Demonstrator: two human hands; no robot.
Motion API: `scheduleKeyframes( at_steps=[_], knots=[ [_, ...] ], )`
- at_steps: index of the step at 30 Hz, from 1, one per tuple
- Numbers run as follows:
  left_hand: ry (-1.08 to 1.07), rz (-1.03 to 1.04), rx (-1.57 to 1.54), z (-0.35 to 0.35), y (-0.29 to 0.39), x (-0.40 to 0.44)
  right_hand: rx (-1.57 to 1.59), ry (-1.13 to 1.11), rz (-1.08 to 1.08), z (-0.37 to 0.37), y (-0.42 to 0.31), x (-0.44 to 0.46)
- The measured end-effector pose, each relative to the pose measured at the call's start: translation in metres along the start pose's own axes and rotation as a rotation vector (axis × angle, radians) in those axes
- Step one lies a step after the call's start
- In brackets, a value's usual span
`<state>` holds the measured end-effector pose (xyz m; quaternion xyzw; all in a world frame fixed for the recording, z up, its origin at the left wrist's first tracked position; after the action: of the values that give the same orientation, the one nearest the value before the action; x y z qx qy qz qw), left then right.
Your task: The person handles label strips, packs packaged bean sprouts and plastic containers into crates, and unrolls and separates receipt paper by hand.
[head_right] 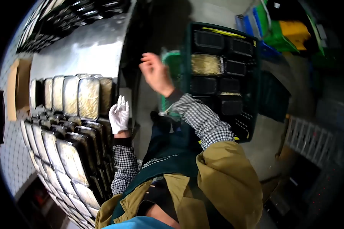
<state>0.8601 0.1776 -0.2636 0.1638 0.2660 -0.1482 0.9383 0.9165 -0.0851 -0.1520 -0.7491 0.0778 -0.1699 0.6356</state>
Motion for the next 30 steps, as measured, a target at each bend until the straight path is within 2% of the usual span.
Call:
scheduleKeyframes(
  at_steps=[2, 3, 4, 5, 6, 8, 10, 12, 16, 20, 22, 26, 30],
  knots=[
    [0.146, 0.003, 0.225, 0.007, -0.014, -0.006, -0.214, 0.447, 0.009, -0.1, 0.043, -0.013],
    [0.162, -0.013, 0.27, 0.008, -0.022, -0.01, -0.267, 0.621, 0.087, -0.145, 0.057, -0.025],
    [0.181, -0.034, 0.314, 0.006, -0.029, -0.017, -0.443, 0.86, 0.063, -0.195, 0.126, -0.046],
    [0.183, -0.068, 0.335, 0.001, -0.04, -0.02, -0.514, 0.842, 0.329, -0.242, 0.208, -0.067],
    [0.161, -0.111, 0.338, 0.001, -0.051, -0.023, -0.575, 0.812, 0.597, -0.257, 0.215, -0.075],
    [0.139, -0.163, 0.396, 0.0, -0.075, -0.03, 0.391, 0.891, 1.113, -0.25, 0.25, -0.106],
    [0.181, -0.177, 0.458, 0.012, -0.094, -0.038, 0.607, 0.842, 0.98, -0.252, 0.268, -0.101],
    [0.126, -0.192, 0.503, 0.025, -0.108, -0.043, 0.589, 0.718, 1.023, -0.247, 0.269, -0.096],
    [0.113, -0.197, 0.582, 0.037, -0.12, -0.046, 0.406, 0.734, 0.762, -0.246, 0.188, -0.093],
    [0.099, -0.189, 0.588, 0.035, -0.121, -0.045, 0.269, 0.643, 0.39, -0.271, 0.123, -0.127],
    [0.098, -0.193, 0.581, 0.03, -0.119, -0.049, 0.228, 0.565, 0.304, -0.274, 0.09, -0.136],
    [0.129, -0.207, 0.605, 0.024, -0.116, -0.055, 0.569, 0.391, 0.27, -0.249, 0.052, -0.114],
    [0.067, -0.169, 0.544, 0.021, -0.097, -0.062, 0.783, 0.159, 0.333, -0.174, 0.039, -0.068]
  ],
)
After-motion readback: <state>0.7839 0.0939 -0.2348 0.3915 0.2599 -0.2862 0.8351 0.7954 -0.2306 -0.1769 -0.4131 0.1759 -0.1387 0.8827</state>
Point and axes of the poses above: each hand's wrist, its own x-axis towards the middle knuckle, its own z-axis out of the palm, y = z × x, the point moved 6 cm from there along x, towards the middle knuckle, and after that the axes turned 1 degree about z, right-handed, at the moved point
